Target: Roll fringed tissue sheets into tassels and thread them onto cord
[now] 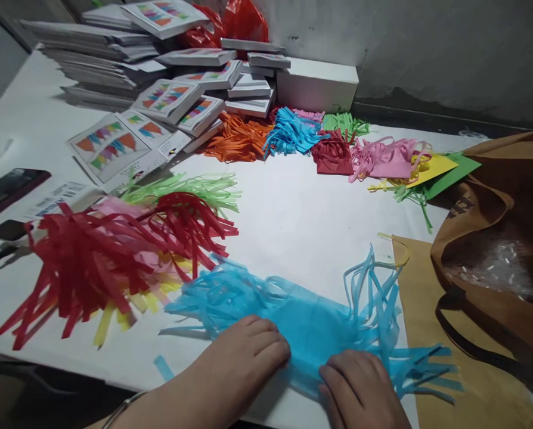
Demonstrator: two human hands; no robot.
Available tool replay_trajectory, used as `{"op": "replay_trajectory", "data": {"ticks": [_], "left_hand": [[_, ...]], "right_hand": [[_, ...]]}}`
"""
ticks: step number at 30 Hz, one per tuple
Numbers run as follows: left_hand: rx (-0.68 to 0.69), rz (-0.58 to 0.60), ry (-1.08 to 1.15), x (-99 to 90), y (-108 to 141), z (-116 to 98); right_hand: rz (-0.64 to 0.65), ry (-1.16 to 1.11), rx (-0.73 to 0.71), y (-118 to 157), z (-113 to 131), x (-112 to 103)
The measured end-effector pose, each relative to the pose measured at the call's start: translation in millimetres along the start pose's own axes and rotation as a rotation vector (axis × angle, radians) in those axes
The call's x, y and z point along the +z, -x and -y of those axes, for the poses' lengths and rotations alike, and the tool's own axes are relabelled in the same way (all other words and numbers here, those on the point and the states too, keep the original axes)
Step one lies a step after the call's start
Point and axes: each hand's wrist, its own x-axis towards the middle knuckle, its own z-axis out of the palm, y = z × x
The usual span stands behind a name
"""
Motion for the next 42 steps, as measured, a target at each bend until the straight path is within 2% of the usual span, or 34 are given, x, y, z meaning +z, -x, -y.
{"op": "replay_trajectory", "data": {"ticks": [4,6,9,13,15,20,22,24,26,28,30,31,38,42], "left_hand": [[-0.239,0.108,-0.099,-4.5,-25,4],[-0.324,0.174,-0.171,-10.7,-42,5],[-0.396,0.248,-0.253,-17.4,-61,6],[-0.421,0.283,-0.306,-16.0,-68,8],[-0.411,0.278,-0.313,-12.9,-67,9],[-0.404,0.231,-0.308,-7.7,-66,12],[-0.412,0.217,-0.308,-7.9,-66,13],[-0.393,0.152,-0.32,-8.8,-62,12],[-0.27,0.016,-0.345,-8.8,-56,9],[-0.06,-0.118,-0.374,-6.5,-48,7],[0.117,-0.177,-0.396,-1.8,-39,5],[0.159,-0.188,-0.4,0.9,-36,5],[0.165,-0.185,-0.317,10.3,-19,11],[0.025,-0.152,-0.268,10.1,-15,10]], "right_hand": [[0.121,-0.001,0.144,-16,-6,-4],[0.125,0.049,0.201,-26,-9,-2],[0.116,0.179,0.268,-38,-12,3],[0.114,0.385,0.327,-47,-15,1],[0.049,0.395,0.266,-48,-15,-3],[-0.02,0.137,-0.011,-40,-5,1],[-0.025,0.121,-0.067,-34,-3,7],[-0.037,0.128,-0.1,-30,-4,12],[-0.053,0.101,-0.083,-28,-4,14],[-0.078,0.043,-0.035,-29,-4,13],[-0.084,-0.012,-0.009,-31,-2,10],[-0.077,-0.017,-0.009,-31,-1,9],[-0.03,0.098,-0.09,-16,-6,9],[0.059,0.095,0.068,-14,-9,6]]}}
